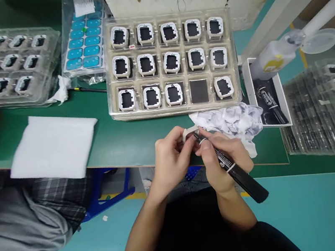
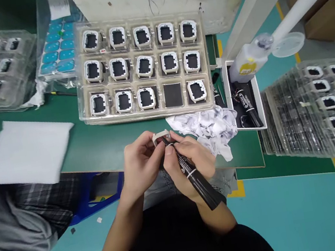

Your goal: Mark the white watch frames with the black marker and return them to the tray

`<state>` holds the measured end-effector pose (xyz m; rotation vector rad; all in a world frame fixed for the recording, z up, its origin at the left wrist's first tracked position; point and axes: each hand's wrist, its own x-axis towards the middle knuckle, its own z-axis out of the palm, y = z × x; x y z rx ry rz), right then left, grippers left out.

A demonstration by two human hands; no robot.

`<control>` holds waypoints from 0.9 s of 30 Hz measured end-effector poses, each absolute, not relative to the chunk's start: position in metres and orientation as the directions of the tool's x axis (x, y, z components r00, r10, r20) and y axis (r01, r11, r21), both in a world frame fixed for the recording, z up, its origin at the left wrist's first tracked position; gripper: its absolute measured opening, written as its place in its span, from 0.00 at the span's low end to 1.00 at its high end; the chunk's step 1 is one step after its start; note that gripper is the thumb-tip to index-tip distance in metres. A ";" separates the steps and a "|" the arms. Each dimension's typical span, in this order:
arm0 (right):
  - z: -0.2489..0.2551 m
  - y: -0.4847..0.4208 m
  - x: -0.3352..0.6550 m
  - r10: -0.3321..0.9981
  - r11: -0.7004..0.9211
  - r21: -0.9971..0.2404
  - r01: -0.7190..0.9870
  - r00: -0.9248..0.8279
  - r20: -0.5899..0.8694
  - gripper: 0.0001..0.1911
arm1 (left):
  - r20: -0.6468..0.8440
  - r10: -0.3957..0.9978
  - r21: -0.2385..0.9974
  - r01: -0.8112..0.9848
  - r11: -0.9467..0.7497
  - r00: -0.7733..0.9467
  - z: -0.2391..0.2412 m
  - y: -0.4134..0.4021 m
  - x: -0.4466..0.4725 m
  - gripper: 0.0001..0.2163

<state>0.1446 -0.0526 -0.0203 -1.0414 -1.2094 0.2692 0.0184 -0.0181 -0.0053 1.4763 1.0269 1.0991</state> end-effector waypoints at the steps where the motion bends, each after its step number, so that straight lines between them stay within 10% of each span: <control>1: -0.020 -0.053 0.145 0.670 0.536 -0.774 0.337 0.388 0.633 0.09 | 0.145 0.963 0.984 0.073 -0.165 0.226 -0.006 -0.018 0.019 0.10; 27: -0.018 -0.049 0.143 0.596 0.540 -0.682 0.493 0.348 0.724 0.12 | 0.187 0.961 0.942 0.241 -0.234 0.201 -0.004 -0.020 0.024 0.14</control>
